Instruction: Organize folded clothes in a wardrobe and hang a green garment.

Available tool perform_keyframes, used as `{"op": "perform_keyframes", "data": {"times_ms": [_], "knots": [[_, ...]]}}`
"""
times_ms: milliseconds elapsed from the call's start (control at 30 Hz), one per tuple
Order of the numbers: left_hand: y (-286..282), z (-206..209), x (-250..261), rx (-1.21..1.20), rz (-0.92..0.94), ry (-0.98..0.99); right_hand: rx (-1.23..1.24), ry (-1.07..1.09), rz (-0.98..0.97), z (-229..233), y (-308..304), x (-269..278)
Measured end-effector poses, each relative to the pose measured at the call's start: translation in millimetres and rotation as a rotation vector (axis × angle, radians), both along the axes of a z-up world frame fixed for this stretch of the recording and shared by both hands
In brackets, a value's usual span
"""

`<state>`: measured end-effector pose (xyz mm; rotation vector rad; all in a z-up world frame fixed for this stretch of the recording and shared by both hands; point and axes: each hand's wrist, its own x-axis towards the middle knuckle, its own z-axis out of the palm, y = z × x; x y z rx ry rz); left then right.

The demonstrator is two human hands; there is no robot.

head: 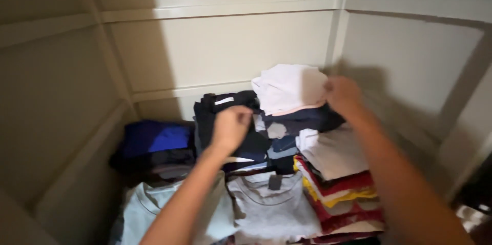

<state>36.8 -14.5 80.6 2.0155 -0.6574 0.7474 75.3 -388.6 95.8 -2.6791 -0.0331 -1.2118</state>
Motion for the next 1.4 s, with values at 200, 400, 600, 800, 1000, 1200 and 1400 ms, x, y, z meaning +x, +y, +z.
{"op": "perform_keyframes", "data": {"times_ms": [200, 400, 600, 800, 1000, 1200, 1400], "knots": [[-129, 6, -5, 0.108, -0.117, -0.400, 0.777, 0.476, 0.273, -38, -40, -15], [-192, 31, 19, 0.593, 0.157, -0.329, 1.113, 0.649, 0.322, -32, -8, -41], [-195, 5, 89, 0.624, 0.215, -0.097, 1.110, 0.549, 0.248, -20, 3, -13], [-158, 9, 80, 0.542, 0.044, -0.242, 1.215, 0.441, 0.337, -26, -21, 32], [-175, -8, 47, 0.574, 0.088, -0.292, 1.538, 0.443, 0.582, -38, -33, 48], [-191, -21, 14, 0.511, 0.296, -0.481, 1.365, 0.425, 0.435, 25, 24, -7], [-189, -91, -16, 0.197, -0.387, 0.224, 0.483, 0.228, 0.788, -19, -30, 53]]}}
